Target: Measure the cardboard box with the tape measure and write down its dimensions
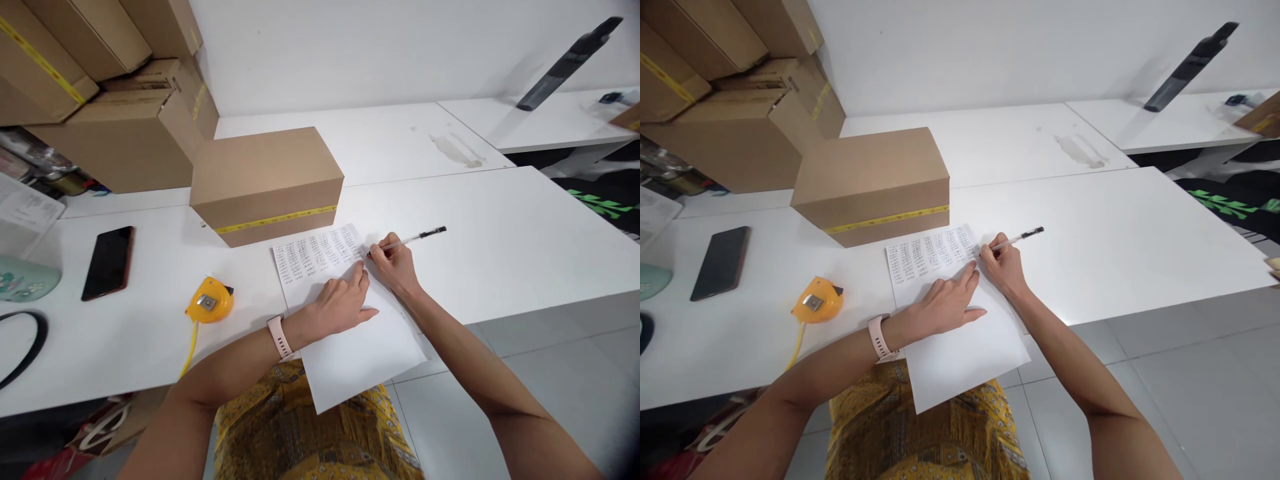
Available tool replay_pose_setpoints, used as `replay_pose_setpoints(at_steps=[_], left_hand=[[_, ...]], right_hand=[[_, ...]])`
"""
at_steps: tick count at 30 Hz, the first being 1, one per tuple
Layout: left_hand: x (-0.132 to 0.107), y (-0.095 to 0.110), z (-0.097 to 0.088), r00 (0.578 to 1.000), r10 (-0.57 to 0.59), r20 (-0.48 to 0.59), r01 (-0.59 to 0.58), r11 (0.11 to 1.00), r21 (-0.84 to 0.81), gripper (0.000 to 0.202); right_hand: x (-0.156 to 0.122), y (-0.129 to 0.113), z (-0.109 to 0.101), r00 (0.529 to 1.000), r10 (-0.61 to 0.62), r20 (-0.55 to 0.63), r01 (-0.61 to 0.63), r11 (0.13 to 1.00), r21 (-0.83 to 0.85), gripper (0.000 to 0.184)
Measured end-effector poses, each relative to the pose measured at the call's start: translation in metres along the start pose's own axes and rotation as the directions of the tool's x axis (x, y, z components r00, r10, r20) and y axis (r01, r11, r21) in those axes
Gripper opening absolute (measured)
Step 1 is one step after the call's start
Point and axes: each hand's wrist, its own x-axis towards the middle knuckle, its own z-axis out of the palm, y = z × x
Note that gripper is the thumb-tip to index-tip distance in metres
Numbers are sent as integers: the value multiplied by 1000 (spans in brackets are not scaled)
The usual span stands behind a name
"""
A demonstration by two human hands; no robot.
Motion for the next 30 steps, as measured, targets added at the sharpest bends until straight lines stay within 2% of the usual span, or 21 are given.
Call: replay_pose_setpoints(at_steps=[5,8,11,14,17,20,21,22,23,25,26,27,28,30], left_hand=[[0,0,2,1000,-4,-1,4,1000,1,78],[0,-1,5,1000,-4,-12,3,1000,-24,77],[0,-2,6,1000,-3,1,3,1000,-30,75],[-3,-2,5,1000,8,23,-6,998,-68,68],[-18,-5,0,1000,5,-20,-8,990,-138,60],[-51,-19,-5,977,-104,-188,62,975,-213,49],[-66,-27,-5,947,-175,-271,112,966,-233,44],[-82,-37,-5,894,-259,-366,175,953,-247,39],[-99,-48,-3,815,-351,-462,253,931,-262,36],[-134,-72,5,610,-488,-624,398,870,-291,33],[-150,-84,11,523,-540,-659,468,829,-307,34],[-165,-94,19,458,-588,-667,531,782,-325,38],[-178,-102,27,411,-634,-655,580,736,-348,43],[-195,-113,45,398,-716,-574,621,671,-406,58]], right_hand=[[1,3,1,1000,-2,-19,2,1000,18,24],[8,9,-5,991,-51,-122,56,998,32,22],[18,19,-18,952,-238,-192,208,964,-164,18],[25,33,-30,914,-375,-157,283,865,-415,21],[28,48,-33,918,-391,-61,305,798,-520,31],[32,59,-31,931,-362,-42,279,782,-557,44],[33,61,-29,933,-355,-57,266,788,-556,48],[34,63,-28,933,-354,-69,260,794,-549,51],[34,63,-27,931,-355,-80,259,801,-540,54],[36,62,-26,929,-353,-110,250,818,-518,55],[36,61,-26,928,-350,-130,241,827,-508,52],[35,59,-26,925,-347,-156,229,835,-500,49],[35,57,-26,920,-344,-190,214,844,-492,46],[33,53,-26,903,-340,-262,188,862,-471,41]])
